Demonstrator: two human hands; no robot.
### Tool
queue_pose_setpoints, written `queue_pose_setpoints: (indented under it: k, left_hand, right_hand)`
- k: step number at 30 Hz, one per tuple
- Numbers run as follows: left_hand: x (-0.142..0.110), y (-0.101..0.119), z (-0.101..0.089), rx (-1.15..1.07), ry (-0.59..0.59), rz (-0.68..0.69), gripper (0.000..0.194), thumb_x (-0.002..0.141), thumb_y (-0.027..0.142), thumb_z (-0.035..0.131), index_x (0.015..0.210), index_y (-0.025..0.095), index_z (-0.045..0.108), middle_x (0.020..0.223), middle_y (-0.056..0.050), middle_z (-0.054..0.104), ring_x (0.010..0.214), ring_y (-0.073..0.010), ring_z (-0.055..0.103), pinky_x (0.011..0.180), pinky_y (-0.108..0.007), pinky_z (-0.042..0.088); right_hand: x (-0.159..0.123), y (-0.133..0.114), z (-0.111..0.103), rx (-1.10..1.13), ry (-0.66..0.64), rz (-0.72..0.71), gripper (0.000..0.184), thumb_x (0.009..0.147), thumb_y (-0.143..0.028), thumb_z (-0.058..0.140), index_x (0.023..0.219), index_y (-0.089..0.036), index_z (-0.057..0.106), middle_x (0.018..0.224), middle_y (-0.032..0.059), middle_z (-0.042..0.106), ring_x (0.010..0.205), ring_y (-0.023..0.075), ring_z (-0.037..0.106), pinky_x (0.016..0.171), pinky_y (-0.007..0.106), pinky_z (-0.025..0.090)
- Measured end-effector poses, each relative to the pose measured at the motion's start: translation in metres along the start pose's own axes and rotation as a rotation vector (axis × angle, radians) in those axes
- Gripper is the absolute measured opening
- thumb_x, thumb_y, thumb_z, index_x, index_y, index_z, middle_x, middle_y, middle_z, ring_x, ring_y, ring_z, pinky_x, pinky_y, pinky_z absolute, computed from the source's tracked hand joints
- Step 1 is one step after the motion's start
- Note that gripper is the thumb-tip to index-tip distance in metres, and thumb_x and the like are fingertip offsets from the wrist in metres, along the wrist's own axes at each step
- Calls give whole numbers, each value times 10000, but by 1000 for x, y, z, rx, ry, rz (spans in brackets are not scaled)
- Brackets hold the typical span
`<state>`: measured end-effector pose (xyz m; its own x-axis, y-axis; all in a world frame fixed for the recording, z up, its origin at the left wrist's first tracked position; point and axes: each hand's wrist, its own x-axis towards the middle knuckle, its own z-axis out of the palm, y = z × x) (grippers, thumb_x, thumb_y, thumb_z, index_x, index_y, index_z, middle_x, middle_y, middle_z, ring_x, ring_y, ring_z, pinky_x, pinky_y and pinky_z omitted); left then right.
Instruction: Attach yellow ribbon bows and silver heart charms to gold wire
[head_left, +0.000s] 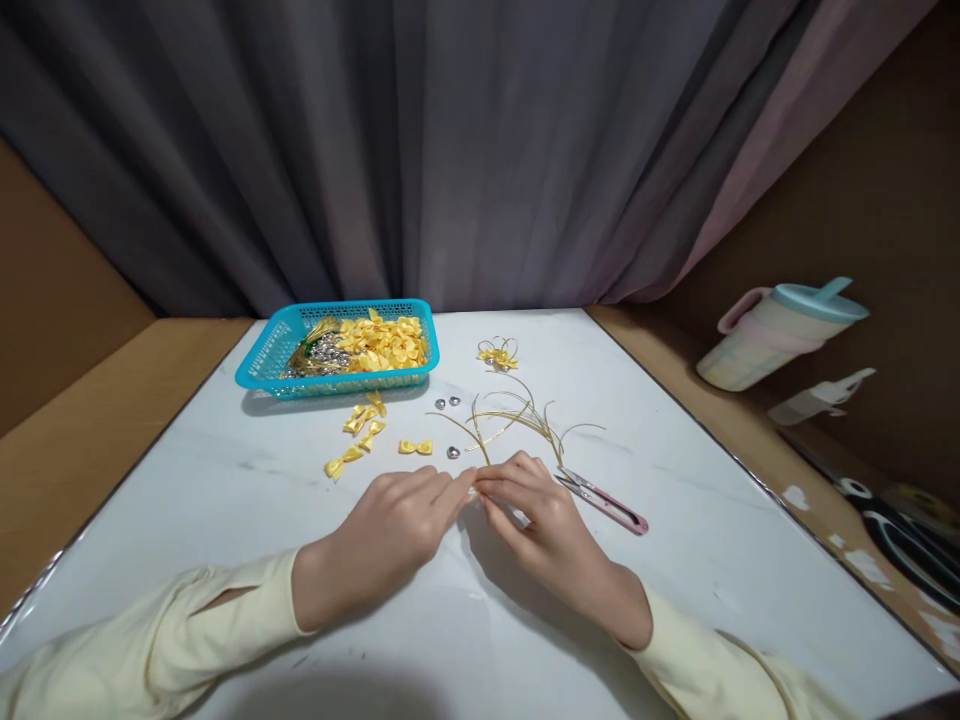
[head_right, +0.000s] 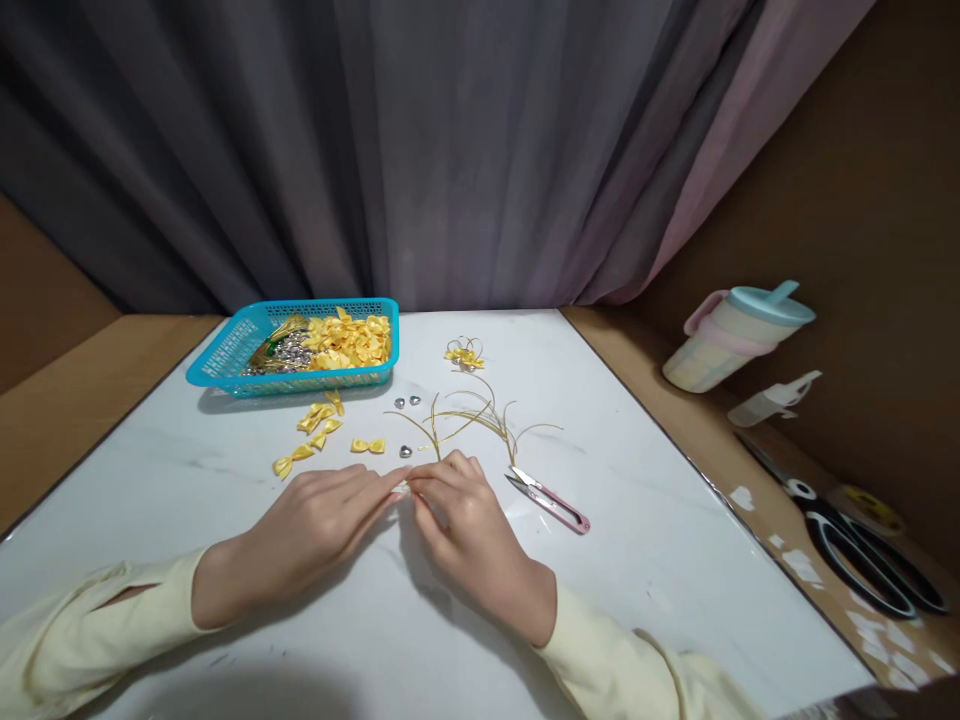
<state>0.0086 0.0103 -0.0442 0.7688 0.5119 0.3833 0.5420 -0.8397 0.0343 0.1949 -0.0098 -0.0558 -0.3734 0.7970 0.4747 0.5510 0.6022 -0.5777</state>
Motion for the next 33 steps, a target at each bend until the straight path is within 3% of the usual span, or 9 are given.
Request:
queue_pose_setpoints:
  k: [3,7,19,25,30,33]
  left_hand:
    - [0,8,-3,211,-9,87,306,858,20,353,1103,19,535,654,-55,616,547,-192,576,449,-290,435]
    - [2,18,-5,369,-25,87,386,784,-47,336,1122,-23,520,639,-62,610,537,-171,570,433,-259,402]
    - [2,25,2,429,-16,77,364,748,-59,341,1045,-43,550,597,-59,583,510,-178,556,413,-266,398]
    - [2,19,0,218,-52,12,313,783,-37,355,986,28,584,624,-53,611,531,-197,582,437,-285,422]
    - [8,9,-1,-223,-129,-246,229,893,143,376,864,140,603,727,-34,651,621,-166,599,572,-266,424]
    - [15,5,-5,-405,-183,-391,221,863,171,402,853,157,622,637,10,597,547,-121,524,549,-227,363]
  right_hand:
    - [-1,-2,1,-1,6,18,209,859,-91,456,904,-165,645,924,68,675,778,189,527,684,340,423]
    - [-2,-4,4,14,18,60,214,867,-100,449,922,-170,643,939,71,672,788,192,533,705,351,426]
    - [-4,-4,11,64,18,117,182,872,-106,455,873,-163,627,907,57,666,803,190,538,728,360,415]
    - [-4,-4,11,69,28,149,177,864,-103,455,869,-175,617,933,55,664,844,210,543,759,390,411]
    - [-3,-4,8,93,8,211,162,863,-120,478,889,-177,628,922,46,668,855,210,545,765,385,413]
    - [-3,-5,7,106,-2,248,160,858,-119,485,887,-167,635,919,48,669,854,206,549,772,379,411]
